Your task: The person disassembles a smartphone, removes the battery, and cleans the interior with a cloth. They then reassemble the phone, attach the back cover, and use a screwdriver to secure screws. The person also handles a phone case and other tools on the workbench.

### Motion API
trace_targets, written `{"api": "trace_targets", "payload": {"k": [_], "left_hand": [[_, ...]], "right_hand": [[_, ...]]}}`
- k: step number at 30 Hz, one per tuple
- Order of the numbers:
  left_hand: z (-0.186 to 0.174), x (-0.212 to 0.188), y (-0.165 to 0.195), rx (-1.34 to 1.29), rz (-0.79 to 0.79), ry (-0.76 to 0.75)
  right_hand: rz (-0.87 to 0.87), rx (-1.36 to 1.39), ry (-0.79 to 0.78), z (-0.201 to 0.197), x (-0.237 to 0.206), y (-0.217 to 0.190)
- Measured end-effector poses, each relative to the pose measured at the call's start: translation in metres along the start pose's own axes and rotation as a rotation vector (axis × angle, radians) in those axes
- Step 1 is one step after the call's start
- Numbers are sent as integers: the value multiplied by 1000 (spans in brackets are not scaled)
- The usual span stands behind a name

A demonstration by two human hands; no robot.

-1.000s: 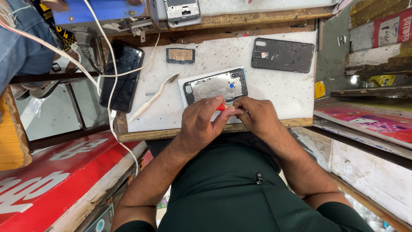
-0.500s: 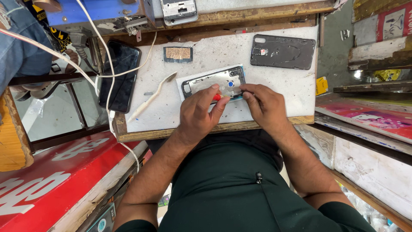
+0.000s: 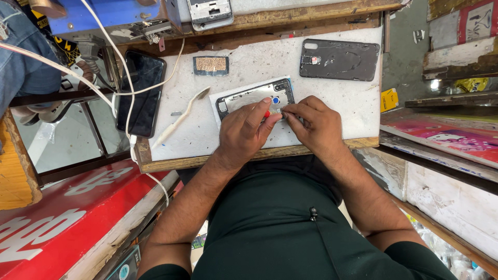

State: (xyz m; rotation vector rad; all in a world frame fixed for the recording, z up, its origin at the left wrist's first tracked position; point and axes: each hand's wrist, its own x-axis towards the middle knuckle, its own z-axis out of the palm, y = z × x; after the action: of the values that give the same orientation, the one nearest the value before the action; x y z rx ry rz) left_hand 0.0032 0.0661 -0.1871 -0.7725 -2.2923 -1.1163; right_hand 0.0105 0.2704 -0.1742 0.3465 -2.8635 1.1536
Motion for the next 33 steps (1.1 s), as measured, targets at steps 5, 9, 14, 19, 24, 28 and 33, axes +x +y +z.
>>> {"api": "trace_targets", "payload": {"k": [5, 9, 14, 19, 24, 28, 33], "left_hand": [[3, 1, 0, 7, 0, -4], [0, 5, 2, -4, 18, -20], [-7, 10, 5, -37, 78, -53], [-9, 12, 5, -64, 85, -76], [-8, 10, 3, -79, 72, -57], [-7, 9, 4, -70, 95, -73], [-4, 11, 3, -95, 111, -94]], "right_hand": [[5, -13, -23, 1, 0, 3], [-9, -12, -20, 1, -1, 5], [9, -4, -13, 1, -2, 5], [14, 3, -7, 2, -1, 3], [3, 8, -2, 0, -1, 3], [24, 6, -12, 0, -1, 3], [0, -5, -7, 2, -2, 6]]}}
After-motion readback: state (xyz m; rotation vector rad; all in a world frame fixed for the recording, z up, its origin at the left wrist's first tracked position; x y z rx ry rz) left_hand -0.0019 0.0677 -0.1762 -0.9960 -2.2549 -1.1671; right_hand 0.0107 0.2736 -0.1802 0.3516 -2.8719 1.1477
